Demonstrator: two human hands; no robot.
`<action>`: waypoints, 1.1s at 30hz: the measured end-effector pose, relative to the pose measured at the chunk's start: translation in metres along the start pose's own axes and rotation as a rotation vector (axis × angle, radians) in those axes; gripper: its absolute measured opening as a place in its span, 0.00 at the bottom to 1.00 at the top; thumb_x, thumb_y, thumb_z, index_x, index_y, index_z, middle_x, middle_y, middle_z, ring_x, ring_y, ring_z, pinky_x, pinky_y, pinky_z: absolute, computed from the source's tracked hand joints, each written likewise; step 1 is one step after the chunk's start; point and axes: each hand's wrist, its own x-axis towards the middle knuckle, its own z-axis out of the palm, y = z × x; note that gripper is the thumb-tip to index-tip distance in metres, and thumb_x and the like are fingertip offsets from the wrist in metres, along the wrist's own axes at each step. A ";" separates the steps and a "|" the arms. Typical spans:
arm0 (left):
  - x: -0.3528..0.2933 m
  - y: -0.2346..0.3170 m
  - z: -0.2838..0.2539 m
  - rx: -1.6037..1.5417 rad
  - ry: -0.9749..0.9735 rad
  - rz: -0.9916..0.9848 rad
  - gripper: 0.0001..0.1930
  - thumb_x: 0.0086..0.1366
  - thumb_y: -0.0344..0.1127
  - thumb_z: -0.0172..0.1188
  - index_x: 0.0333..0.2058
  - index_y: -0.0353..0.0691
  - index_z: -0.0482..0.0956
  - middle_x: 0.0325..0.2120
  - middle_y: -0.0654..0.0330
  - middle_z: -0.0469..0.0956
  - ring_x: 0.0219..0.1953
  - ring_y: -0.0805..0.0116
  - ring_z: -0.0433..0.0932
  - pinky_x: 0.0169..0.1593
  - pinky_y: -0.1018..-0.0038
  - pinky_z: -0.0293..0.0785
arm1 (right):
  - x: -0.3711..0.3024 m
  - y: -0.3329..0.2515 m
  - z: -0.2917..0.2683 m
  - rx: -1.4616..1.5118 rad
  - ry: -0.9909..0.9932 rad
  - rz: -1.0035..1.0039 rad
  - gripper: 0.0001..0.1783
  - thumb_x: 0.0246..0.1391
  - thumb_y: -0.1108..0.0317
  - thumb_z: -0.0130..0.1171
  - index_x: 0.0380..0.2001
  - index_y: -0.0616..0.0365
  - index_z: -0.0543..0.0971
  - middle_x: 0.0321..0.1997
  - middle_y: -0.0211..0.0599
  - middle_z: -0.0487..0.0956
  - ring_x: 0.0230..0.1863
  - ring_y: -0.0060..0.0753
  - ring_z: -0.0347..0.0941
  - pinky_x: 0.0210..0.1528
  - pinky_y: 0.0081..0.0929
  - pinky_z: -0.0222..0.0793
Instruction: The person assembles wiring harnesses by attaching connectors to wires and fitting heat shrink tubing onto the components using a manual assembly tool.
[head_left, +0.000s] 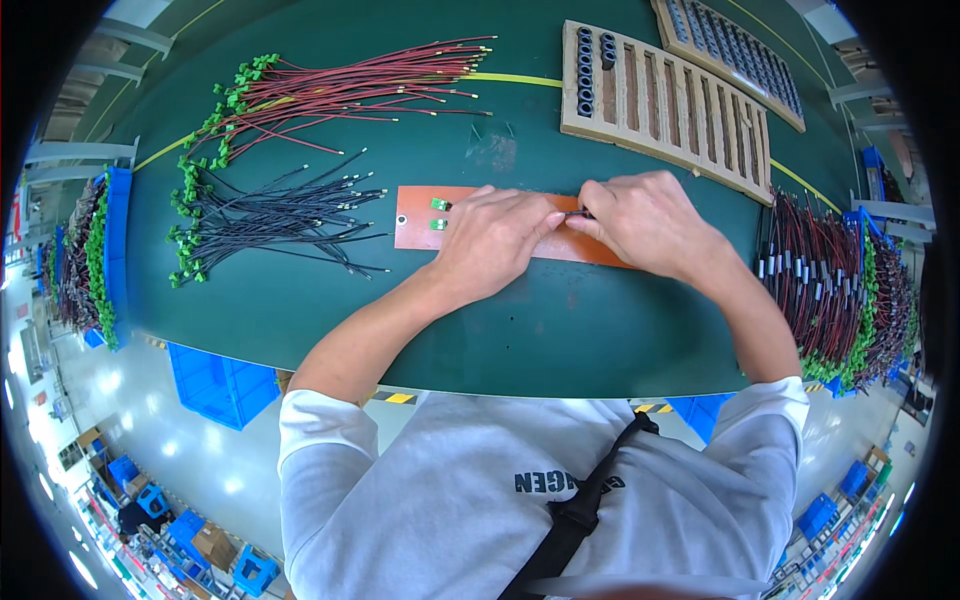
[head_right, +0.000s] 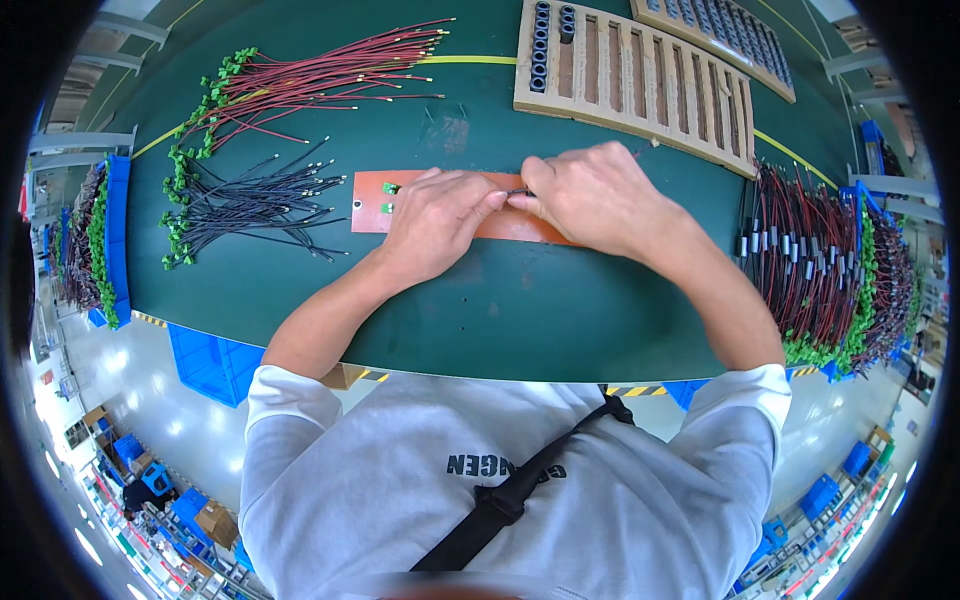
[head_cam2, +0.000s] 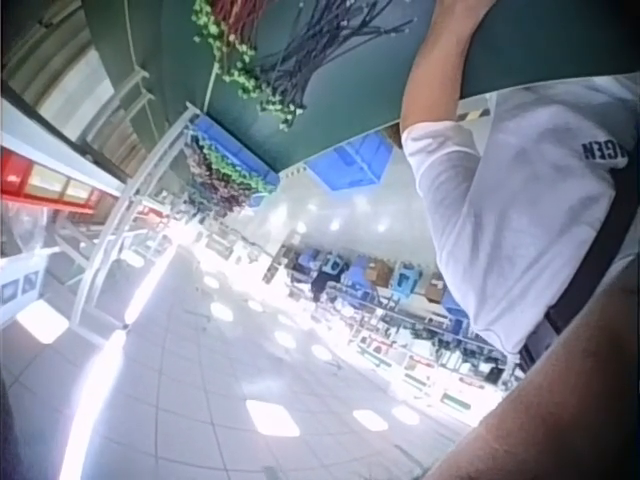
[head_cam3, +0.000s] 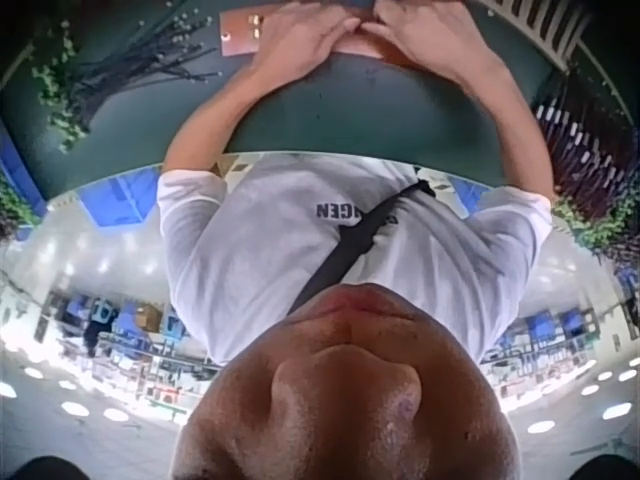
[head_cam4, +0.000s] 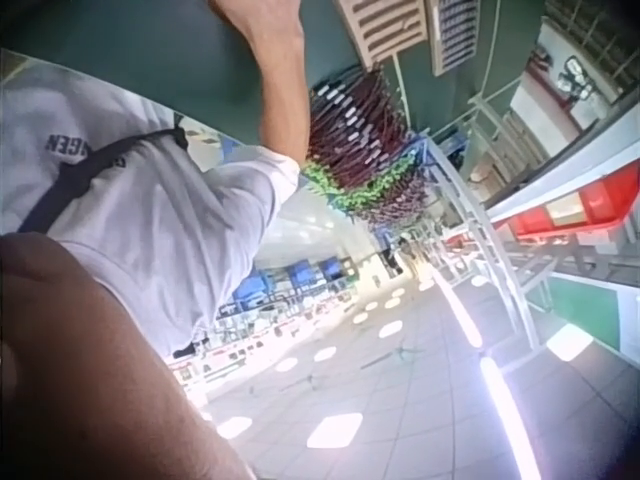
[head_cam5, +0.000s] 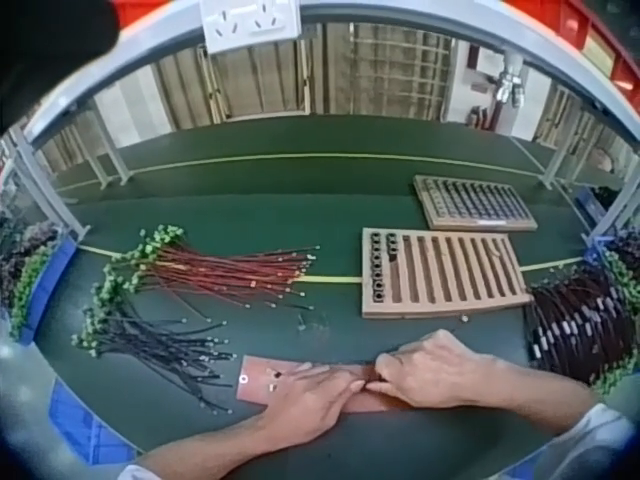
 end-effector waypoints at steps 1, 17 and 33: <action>0.001 -0.001 -0.001 -0.005 0.000 0.002 0.08 0.71 0.36 0.61 0.33 0.40 0.82 0.29 0.57 0.83 0.32 0.54 0.82 0.33 0.61 0.70 | -0.001 -0.001 0.003 -0.014 0.016 0.027 0.21 0.62 0.50 0.63 0.29 0.58 0.75 0.21 0.41 0.80 0.26 0.47 0.81 0.29 0.44 0.74; 0.028 0.033 -0.052 -0.267 0.271 0.003 0.08 0.67 0.17 0.63 0.43 0.30 0.85 0.34 0.57 0.85 0.29 0.76 0.83 0.28 0.81 0.76 | -0.062 -0.014 0.022 1.436 0.894 0.517 0.16 0.71 0.66 0.58 0.56 0.62 0.75 0.42 0.28 0.75 0.37 0.19 0.72 0.41 0.23 0.71; -0.009 0.044 0.006 -1.163 -0.351 -0.635 0.19 0.76 0.32 0.58 0.61 0.30 0.72 0.44 0.45 0.83 0.40 0.58 0.87 0.44 0.67 0.86 | -0.050 -0.040 0.041 1.747 0.568 0.415 0.19 0.74 0.57 0.55 0.42 0.65 0.83 0.33 0.32 0.83 0.28 0.17 0.79 0.31 0.18 0.77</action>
